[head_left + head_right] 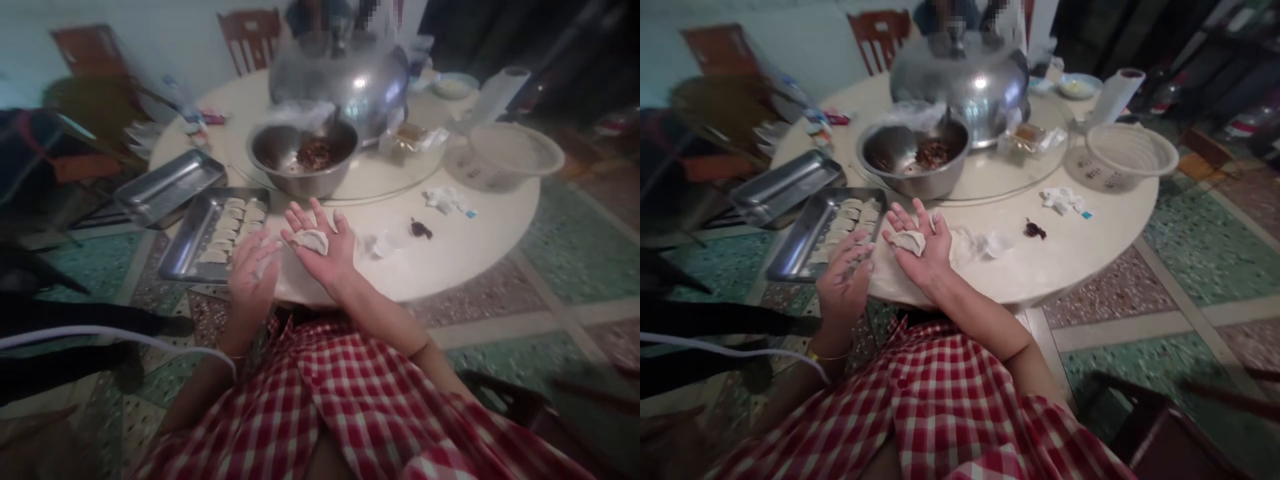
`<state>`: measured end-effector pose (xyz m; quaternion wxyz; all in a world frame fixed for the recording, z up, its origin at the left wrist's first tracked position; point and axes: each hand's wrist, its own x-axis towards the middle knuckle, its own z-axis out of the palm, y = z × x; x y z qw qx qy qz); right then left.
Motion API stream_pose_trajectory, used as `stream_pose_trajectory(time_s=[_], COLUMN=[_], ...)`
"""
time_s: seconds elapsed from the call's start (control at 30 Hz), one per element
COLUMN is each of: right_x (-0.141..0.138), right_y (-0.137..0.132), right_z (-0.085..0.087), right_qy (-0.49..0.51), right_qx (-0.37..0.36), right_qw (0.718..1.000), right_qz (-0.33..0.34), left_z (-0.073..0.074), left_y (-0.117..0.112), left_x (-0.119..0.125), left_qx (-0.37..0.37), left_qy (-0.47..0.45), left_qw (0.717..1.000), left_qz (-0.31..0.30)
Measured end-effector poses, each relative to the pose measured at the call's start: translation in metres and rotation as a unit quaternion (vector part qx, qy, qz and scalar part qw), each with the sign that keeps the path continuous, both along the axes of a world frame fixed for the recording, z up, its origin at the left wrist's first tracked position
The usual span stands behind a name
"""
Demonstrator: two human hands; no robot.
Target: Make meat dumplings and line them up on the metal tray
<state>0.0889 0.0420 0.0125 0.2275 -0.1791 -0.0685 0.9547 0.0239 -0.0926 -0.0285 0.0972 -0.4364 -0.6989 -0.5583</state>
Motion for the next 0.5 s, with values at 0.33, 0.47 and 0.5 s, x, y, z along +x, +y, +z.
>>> stream_pose_trajectory(time_s=[0.33,0.47,0.5], right_x=[-0.129,-0.183,-0.191], right_y=[-0.047,-0.082,-0.094], right_z=[0.037,0.034,0.032], right_qy=[0.018,0.031,0.031], right_qx=[0.049,0.052,0.052], right_qw=[0.997,0.992,0.990], right_qz=[0.050,0.110,0.125], left_z=[0.022,0.015,0.011], left_y=[-0.046,-0.075,-0.081], left_x=[-0.017,-0.020,-0.020], left_qx=[0.337,0.385,0.393], left_qy=[-0.463,-0.465,-0.467], left_qw=[0.816,0.790,0.784], left_qz=[0.077,0.107,0.113])
